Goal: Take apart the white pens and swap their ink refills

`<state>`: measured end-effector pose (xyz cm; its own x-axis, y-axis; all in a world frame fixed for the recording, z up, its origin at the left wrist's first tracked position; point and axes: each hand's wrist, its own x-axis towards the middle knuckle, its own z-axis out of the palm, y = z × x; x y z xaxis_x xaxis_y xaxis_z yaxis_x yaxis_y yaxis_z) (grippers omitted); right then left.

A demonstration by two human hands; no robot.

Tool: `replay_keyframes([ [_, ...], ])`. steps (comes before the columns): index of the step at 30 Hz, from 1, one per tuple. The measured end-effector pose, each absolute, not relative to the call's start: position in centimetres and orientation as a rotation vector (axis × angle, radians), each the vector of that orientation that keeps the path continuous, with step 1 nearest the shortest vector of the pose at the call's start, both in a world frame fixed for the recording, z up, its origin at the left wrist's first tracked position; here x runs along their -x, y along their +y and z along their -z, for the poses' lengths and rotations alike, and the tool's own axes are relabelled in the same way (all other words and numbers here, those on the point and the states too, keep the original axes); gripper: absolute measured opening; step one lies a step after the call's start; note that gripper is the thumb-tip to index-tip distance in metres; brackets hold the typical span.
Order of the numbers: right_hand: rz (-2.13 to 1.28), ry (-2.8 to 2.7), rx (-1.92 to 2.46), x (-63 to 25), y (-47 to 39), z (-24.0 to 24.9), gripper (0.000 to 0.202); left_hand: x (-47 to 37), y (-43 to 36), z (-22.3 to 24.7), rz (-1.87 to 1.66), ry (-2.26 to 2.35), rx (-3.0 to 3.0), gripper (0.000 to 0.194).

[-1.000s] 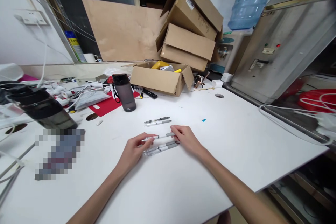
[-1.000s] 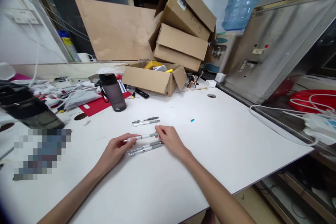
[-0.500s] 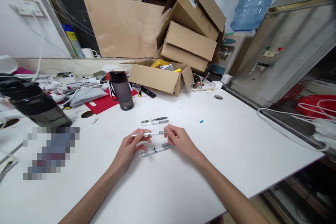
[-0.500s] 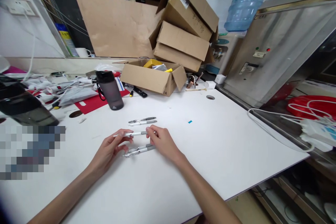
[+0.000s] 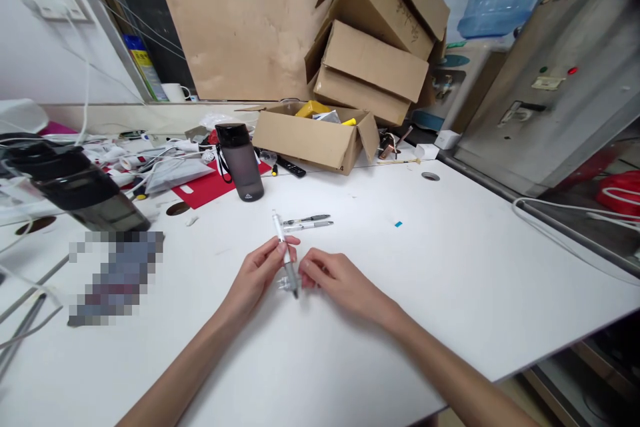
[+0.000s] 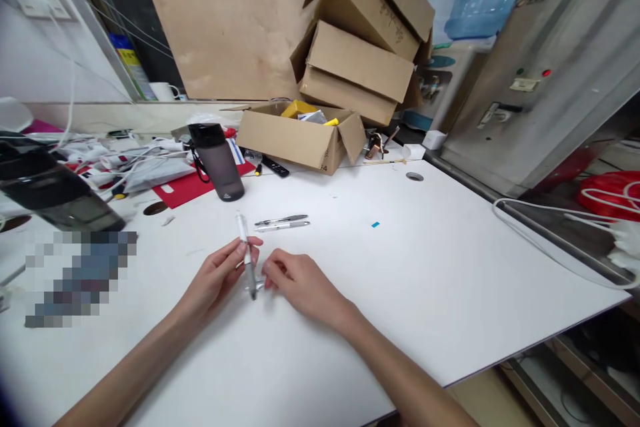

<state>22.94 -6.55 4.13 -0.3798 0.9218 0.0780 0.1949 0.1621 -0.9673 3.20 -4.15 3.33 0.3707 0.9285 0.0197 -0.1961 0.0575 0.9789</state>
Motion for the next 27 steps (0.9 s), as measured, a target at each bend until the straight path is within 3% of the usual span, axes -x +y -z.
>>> replay_keyframes([
  [2,-1.185,-1.625,1.082,-22.6,-6.2,-4.6,0.028,-3.1,-4.1,-3.1,-0.988,0.831,-1.28,0.029],
  [6,-1.409,-1.449,0.829,-21.0,-4.8,-5.5,0.031,-2.9,-3.9,-2.6,-0.933,0.866,-1.405,0.031],
  [10,-1.332,-1.3,0.8,-19.9,-2.7,-5.7,0.032,-2.8,-3.8,-2.8,-0.909,0.846,-1.441,0.028],
  [18,-1.36,-0.652,0.402,-23.9,-0.4,-6.3,0.003,-1.9,-3.1,-3.1,-0.804,1.0,-1.627,0.026],
  [22,-1.429,-0.49,0.319,-26.3,-0.5,-6.4,0.032,-1.2,-2.4,-2.4,-0.846,1.26,-1.681,0.027],
  [27,-1.426,-0.493,0.312,-27.5,-0.3,-6.5,0.034,-0.9,-2.0,-1.3,-0.783,1.364,-1.778,0.024],
])
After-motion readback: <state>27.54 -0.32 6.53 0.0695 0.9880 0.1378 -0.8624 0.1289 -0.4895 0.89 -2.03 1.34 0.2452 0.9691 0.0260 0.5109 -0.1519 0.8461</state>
